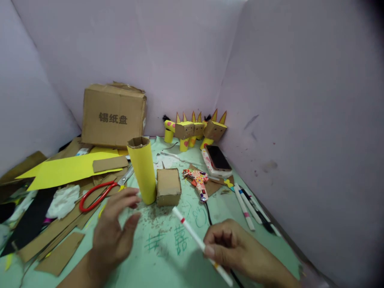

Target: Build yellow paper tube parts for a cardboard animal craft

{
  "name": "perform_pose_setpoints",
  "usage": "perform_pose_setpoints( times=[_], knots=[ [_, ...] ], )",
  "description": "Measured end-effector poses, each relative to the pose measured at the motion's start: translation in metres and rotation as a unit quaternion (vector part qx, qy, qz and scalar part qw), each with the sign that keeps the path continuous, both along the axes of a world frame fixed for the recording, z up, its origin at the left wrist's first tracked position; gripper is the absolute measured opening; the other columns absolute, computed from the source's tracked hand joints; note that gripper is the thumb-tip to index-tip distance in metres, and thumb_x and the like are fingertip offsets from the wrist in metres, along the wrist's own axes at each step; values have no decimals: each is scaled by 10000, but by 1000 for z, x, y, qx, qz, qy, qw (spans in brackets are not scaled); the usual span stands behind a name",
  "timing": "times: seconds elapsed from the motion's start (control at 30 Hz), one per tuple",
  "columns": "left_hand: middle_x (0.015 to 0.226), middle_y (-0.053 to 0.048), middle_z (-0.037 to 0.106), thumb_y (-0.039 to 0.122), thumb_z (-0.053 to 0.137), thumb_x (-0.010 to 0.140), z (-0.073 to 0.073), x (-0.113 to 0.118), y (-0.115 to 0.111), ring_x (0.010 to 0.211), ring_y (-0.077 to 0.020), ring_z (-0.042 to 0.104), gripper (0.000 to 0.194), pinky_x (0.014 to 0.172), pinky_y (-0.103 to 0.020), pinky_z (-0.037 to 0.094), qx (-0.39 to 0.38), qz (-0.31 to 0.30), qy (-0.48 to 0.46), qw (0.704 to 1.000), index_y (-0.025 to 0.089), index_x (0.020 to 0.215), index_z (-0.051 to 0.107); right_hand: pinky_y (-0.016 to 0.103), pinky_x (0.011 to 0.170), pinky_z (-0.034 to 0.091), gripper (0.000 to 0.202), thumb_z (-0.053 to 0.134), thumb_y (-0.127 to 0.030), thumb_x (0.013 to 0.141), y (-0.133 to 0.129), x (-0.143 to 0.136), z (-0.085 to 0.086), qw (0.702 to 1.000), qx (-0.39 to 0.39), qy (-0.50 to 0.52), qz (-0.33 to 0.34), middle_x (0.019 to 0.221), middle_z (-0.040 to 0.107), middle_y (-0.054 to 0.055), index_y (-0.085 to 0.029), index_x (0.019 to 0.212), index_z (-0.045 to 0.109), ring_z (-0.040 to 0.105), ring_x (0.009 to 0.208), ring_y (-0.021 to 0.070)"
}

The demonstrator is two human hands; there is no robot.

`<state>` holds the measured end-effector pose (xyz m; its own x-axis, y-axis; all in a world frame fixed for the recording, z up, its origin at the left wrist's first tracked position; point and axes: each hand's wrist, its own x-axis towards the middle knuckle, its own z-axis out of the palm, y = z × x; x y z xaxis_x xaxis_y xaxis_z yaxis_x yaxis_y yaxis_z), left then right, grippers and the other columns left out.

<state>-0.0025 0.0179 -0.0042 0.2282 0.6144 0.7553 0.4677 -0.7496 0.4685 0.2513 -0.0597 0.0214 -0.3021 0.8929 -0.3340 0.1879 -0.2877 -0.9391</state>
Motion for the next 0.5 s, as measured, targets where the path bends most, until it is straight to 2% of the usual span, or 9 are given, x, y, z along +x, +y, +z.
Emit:
perform_pose_setpoints(
  times=[0.03, 0.07, 0.13, 0.23, 0.33, 0.4, 0.5],
  knots=[
    [1138, -88, 528, 139, 471, 817, 5, 2, -6, 1020, -218, 536, 330, 841, -362, 468, 55, -49, 100, 992, 257, 1125, 467, 176, 419, 270, 341, 648, -460, 674, -3, -2, 1, 999, -12, 19, 34, 488, 445, -47, -131, 638, 566, 348, 429, 55],
    [1146, -107, 538, 133, 472, 814, 10, 4, -11, 1033, -225, 531, 343, 831, -355, 470, 99, -98, 193, 971, 236, 1141, 476, 174, 421, 270, 348, 645, -465, 680, -5, -4, 1, 998, -17, 30, 59, 495, 450, -44, -126, 647, 572, 351, 435, 55],
    [1030, -132, 596, 137, 449, 825, 18, 11, -17, 920, -222, 564, 299, 737, -336, 484, 143, -167, 291, 931, 159, 1117, 503, 169, 427, 278, 360, 633, -474, 696, -5, -4, 2, 996, -17, 36, 85, 513, 454, -41, -121, 657, 574, 364, 450, 56],
    [720, -68, 584, 124, 374, 852, 24, 20, -18, 637, -176, 521, 185, 545, -289, 426, 133, -186, 306, 924, 128, 923, 545, 160, 446, 317, 380, 625, -497, 708, -2, -4, 0, 993, -42, 57, 94, 546, 473, -37, -122, 687, 571, 399, 456, 53],
    [635, -27, 529, 126, 364, 863, 25, 24, -17, 587, -164, 484, 183, 535, -283, 397, 149, -183, 336, 912, 152, 831, 542, 169, 430, 347, 491, 492, -605, 762, 1, -10, -3, 984, -84, 83, 132, 580, 522, -23, -129, 825, 593, 418, 407, 53],
    [640, -22, 532, 130, 382, 859, 26, 26, -19, 601, -163, 495, 167, 578, -292, 417, 169, -195, 353, 899, 154, 830, 545, 163, 388, 295, 519, 398, -611, 812, 2, -18, -3, 984, -78, 45, 154, 521, 466, -50, -144, 879, 613, 360, 369, 49],
    [624, -22, 541, 122, 382, 848, 32, 29, -28, 578, -164, 504, 180, 581, -313, 434, 183, -197, 365, 891, 161, 777, 543, 170, 396, 236, 392, 409, -476, 863, 1, -31, 1, 984, 12, -92, 151, 500, 380, -59, -172, 766, 636, 318, 429, 59]
  ],
)
